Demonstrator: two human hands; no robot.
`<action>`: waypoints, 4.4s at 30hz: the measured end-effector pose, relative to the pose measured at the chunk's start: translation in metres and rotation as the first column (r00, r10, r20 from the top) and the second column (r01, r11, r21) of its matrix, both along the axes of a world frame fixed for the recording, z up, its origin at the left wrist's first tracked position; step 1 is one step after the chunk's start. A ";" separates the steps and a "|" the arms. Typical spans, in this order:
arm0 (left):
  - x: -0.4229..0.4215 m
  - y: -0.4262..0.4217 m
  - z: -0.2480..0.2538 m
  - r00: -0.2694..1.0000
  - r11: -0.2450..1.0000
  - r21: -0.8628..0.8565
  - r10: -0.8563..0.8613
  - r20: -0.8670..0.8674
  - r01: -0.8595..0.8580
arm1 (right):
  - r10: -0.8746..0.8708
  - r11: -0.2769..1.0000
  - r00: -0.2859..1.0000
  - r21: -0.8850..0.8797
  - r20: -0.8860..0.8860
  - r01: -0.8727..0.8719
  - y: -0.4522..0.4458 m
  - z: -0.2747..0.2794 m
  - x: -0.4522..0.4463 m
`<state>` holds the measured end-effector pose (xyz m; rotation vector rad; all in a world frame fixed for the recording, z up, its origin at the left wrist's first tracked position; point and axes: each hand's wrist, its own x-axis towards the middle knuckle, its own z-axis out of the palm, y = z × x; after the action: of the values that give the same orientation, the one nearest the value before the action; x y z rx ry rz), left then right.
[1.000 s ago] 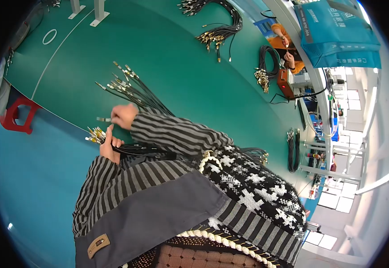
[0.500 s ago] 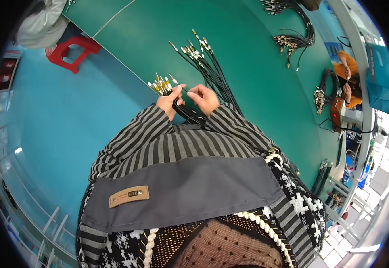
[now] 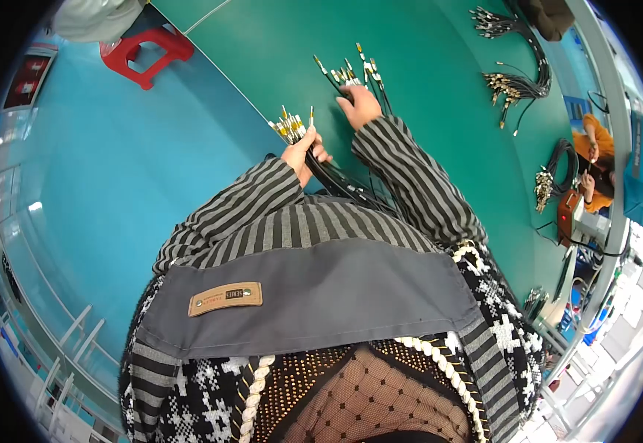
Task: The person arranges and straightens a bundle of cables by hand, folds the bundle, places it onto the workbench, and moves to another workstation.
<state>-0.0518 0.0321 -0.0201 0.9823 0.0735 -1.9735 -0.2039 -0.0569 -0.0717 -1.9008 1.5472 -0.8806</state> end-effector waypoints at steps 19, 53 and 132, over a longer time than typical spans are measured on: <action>-0.002 0.000 -0.013 0.980 0.999 -0.042 -0.017 0.197 0.026 | 0.074 0.985 0.827 -0.091 -0.557 -0.150 -0.045 -0.023 0.035; -0.006 0.016 0.012 0.977 0.997 -0.059 -0.032 0.211 0.045 | 0.144 0.849 0.978 0.490 0.150 -0.200 0.107 0.060 -0.010; -0.006 0.016 -0.009 0.983 0.995 -0.091 0.053 0.175 -0.038 | 0.151 0.954 0.988 0.266 -0.033 -0.136 0.046 0.024 0.006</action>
<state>-0.0582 0.0477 -0.0295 1.0853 -0.0881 -1.8240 -0.1980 -0.0109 -0.0474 -1.8281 1.4542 -0.5361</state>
